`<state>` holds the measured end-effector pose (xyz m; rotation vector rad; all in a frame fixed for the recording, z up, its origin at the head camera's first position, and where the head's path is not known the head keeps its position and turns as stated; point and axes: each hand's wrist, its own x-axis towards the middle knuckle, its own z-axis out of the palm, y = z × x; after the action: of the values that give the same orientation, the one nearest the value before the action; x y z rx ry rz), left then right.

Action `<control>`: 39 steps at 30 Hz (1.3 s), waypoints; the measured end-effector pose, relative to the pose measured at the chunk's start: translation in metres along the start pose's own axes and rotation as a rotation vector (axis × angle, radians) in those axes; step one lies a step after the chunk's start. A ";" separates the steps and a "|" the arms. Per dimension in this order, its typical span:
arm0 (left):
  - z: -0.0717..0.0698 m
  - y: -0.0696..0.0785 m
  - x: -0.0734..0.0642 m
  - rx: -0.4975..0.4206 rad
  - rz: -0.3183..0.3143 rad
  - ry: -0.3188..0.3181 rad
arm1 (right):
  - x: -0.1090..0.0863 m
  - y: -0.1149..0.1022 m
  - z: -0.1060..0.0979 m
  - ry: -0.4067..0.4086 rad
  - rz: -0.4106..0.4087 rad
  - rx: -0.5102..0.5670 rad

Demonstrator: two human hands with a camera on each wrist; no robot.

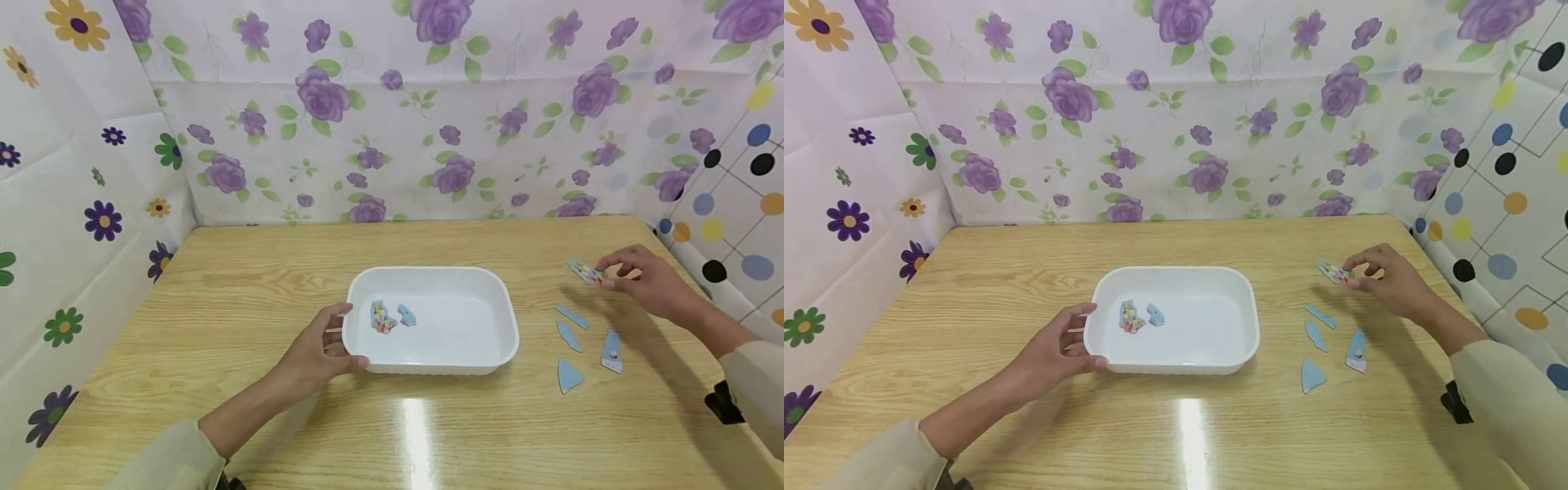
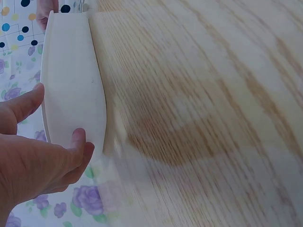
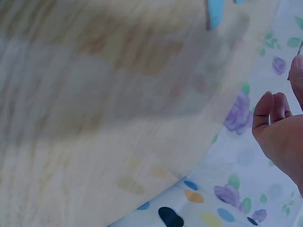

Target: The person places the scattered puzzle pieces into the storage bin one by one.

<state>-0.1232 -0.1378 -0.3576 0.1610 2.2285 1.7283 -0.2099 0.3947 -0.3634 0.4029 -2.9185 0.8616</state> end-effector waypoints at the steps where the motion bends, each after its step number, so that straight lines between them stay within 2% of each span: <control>1: 0.000 0.000 0.000 -0.002 0.000 0.000 | 0.001 -0.003 -0.001 -0.003 0.012 0.006; 5: 0.000 -0.001 0.000 -0.007 -0.002 -0.002 | 0.005 -0.012 -0.002 -0.001 0.020 0.013; 10: 0.000 -0.001 0.001 -0.013 0.000 -0.004 | 0.008 -0.021 -0.001 0.007 -0.042 0.032; 17: 0.000 0.000 -0.001 -0.012 0.013 -0.008 | 0.012 -0.036 0.000 0.004 -0.005 0.064; 22: 0.000 -0.001 0.000 -0.004 0.004 -0.001 | 0.018 -0.048 -0.002 0.009 -0.028 0.068; 33: 0.000 0.000 0.000 0.000 0.014 -0.008 | 0.032 -0.078 -0.003 -0.043 -0.050 0.076; 39: 0.000 0.002 -0.001 0.001 0.020 -0.014 | 0.038 -0.091 0.001 -0.084 -0.101 0.104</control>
<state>-0.1223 -0.1380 -0.3556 0.1955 2.2258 1.7309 -0.2220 0.3118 -0.3109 0.6033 -2.9064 1.0086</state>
